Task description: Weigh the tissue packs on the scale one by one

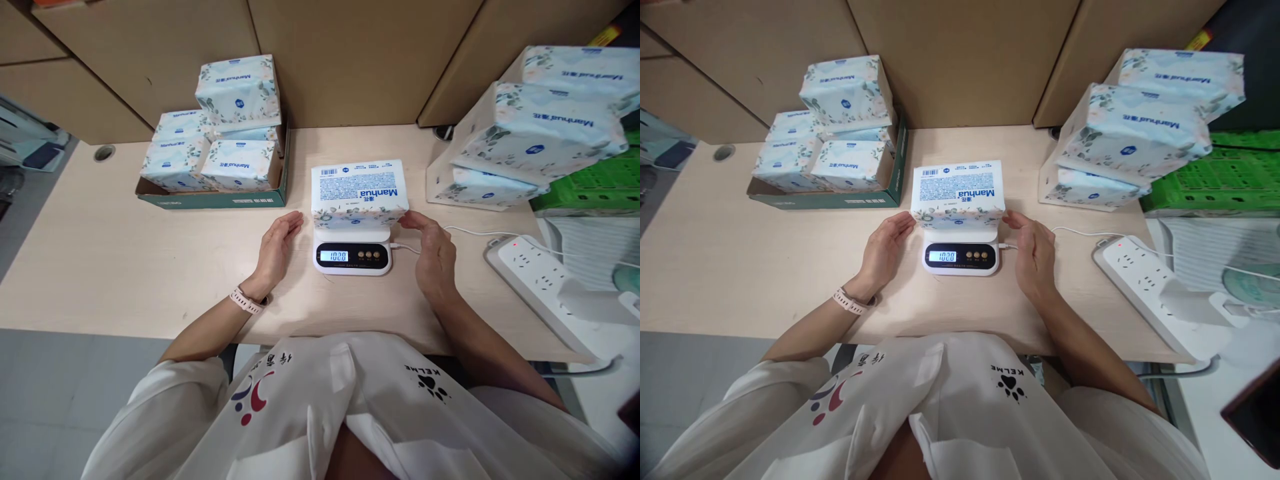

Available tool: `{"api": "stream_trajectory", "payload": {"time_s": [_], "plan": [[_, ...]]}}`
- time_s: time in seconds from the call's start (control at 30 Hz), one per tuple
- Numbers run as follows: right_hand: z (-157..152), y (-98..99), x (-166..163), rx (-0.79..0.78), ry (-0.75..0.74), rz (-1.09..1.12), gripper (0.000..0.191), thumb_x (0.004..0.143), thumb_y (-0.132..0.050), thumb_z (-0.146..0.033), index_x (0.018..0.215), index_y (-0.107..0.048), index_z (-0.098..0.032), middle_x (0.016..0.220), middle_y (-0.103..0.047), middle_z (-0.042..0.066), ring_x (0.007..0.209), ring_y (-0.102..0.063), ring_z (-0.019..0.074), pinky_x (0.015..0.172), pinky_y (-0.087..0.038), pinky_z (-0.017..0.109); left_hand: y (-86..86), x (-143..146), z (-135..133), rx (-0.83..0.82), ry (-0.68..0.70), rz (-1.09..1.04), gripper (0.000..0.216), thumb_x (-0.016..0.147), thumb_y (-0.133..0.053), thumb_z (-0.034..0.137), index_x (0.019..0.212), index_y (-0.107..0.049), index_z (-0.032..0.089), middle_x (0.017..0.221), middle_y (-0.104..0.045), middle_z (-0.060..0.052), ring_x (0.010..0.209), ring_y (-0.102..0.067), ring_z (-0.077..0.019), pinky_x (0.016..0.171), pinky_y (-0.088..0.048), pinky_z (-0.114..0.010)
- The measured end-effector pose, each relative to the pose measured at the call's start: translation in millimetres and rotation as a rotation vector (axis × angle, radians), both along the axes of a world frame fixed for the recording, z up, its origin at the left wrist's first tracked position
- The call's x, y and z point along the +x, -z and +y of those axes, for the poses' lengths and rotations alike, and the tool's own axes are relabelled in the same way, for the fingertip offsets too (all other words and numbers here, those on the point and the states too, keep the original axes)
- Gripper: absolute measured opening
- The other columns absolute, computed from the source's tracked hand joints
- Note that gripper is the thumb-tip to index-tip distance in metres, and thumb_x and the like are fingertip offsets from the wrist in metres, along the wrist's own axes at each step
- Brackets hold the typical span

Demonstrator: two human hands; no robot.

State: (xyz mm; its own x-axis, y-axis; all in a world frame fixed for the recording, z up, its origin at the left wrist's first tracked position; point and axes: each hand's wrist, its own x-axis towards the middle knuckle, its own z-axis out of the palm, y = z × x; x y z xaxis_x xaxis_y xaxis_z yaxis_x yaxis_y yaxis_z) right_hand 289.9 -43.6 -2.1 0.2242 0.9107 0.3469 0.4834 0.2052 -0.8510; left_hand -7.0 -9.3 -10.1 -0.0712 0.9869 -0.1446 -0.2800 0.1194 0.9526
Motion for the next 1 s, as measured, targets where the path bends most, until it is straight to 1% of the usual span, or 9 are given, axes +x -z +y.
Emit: {"api": "stream_trajectory", "payload": {"time_s": [0.17, 0.33, 0.53, 0.67, 0.73, 0.87, 1.0], "plan": [[-0.4, -1.8, -0.3, -0.032, 0.028, -0.015, 0.069, 0.110, -0.029, -0.072, 0.132, -0.077, -0.028, 0.121, -0.084, 0.009, 0.119, -0.077, 0.0315, 0.120, -0.043, 0.067, -3.6, 0.7, -1.0, 0.003, 0.007, 0.008, 0.026, 0.096, -0.073, 0.041, 0.113, -0.081, 0.022, 0.132, -0.079, -0.010, 0.134, -0.071, -0.0279, 0.133, -0.045, -0.052], [0.2, -1.1, -0.2, -0.039, 0.029, -0.011, 0.069, 0.109, -0.030, -0.073, 0.131, -0.078, -0.027, 0.120, -0.084, 0.009, 0.120, -0.077, 0.0317, 0.121, -0.043, 0.067, -3.8, 0.7, -0.5, 0.002, 0.012, 0.000, 0.026, 0.093, -0.075, 0.038, 0.112, -0.081, 0.022, 0.129, -0.080, -0.010, 0.133, -0.071, -0.0282, 0.135, -0.043, -0.052], [0.0, -4.0, -0.6, -0.031, 0.026, -0.021, 0.070, 0.109, -0.030, -0.072, 0.121, -0.080, -0.023, 0.123, -0.084, 0.009, 0.121, -0.076, 0.0312, 0.120, -0.045, 0.064, -3.5, 1.5, 0.1, -0.004, -0.002, -0.021, 0.023, 0.091, -0.077, 0.035, 0.110, -0.082, 0.022, 0.126, -0.081, -0.009, 0.131, -0.072, -0.0282, 0.136, -0.042, -0.054], [-0.3, -5.3, 0.4, -0.039, 0.030, -0.031, 0.065, 0.109, -0.031, -0.070, 0.111, -0.081, -0.028, 0.120, -0.084, 0.011, 0.120, -0.074, 0.0361, 0.118, -0.045, 0.067, -3.2, 2.3, 0.3, -0.004, -0.002, -0.009, 0.022, 0.091, -0.077, 0.035, 0.109, -0.082, 0.023, 0.127, -0.080, -0.009, 0.134, -0.071, -0.0290, 0.135, -0.043, -0.054], [-0.1, -5.1, 0.8, -0.037, 0.028, -0.035, 0.062, 0.109, -0.031, -0.068, 0.108, -0.080, -0.030, 0.121, -0.084, 0.011, 0.121, -0.073, 0.0371, 0.118, -0.044, 0.068, -3.2, 2.6, 0.5, -0.002, -0.005, -0.006, 0.022, 0.091, -0.077, 0.035, 0.109, -0.082, 0.023, 0.127, -0.080, -0.010, 0.134, -0.070, -0.0294, 0.135, -0.042, -0.054], [1.0, -3.0, 0.8, -0.009, 0.035, -0.030, 0.060, 0.110, -0.031, -0.065, 0.104, -0.078, -0.028, 0.123, -0.083, 0.009, 0.122, -0.074, 0.0344, 0.122, -0.042, 0.067, -3.3, 2.4, 0.5, 0.003, -0.001, -0.005, 0.024, 0.090, -0.079, 0.035, 0.109, -0.081, 0.022, 0.128, -0.079, -0.011, 0.131, -0.071, -0.0292, 0.135, -0.042, -0.054], [2.5, -0.5, 1.1, 0.010, 0.036, -0.008, 0.057, 0.109, -0.034, -0.066, 0.098, -0.076, -0.030, 0.123, -0.083, 0.007, 0.124, -0.074, 0.0327, 0.123, -0.041, 0.067, -2.9, 0.3, 0.5, 0.004, 0.029, -0.001, 0.029, 0.086, -0.081, 0.036, 0.112, -0.079, 0.023, 0.128, -0.079, -0.009, 0.131, -0.071, -0.0270, 0.135, -0.042, -0.051]]}}
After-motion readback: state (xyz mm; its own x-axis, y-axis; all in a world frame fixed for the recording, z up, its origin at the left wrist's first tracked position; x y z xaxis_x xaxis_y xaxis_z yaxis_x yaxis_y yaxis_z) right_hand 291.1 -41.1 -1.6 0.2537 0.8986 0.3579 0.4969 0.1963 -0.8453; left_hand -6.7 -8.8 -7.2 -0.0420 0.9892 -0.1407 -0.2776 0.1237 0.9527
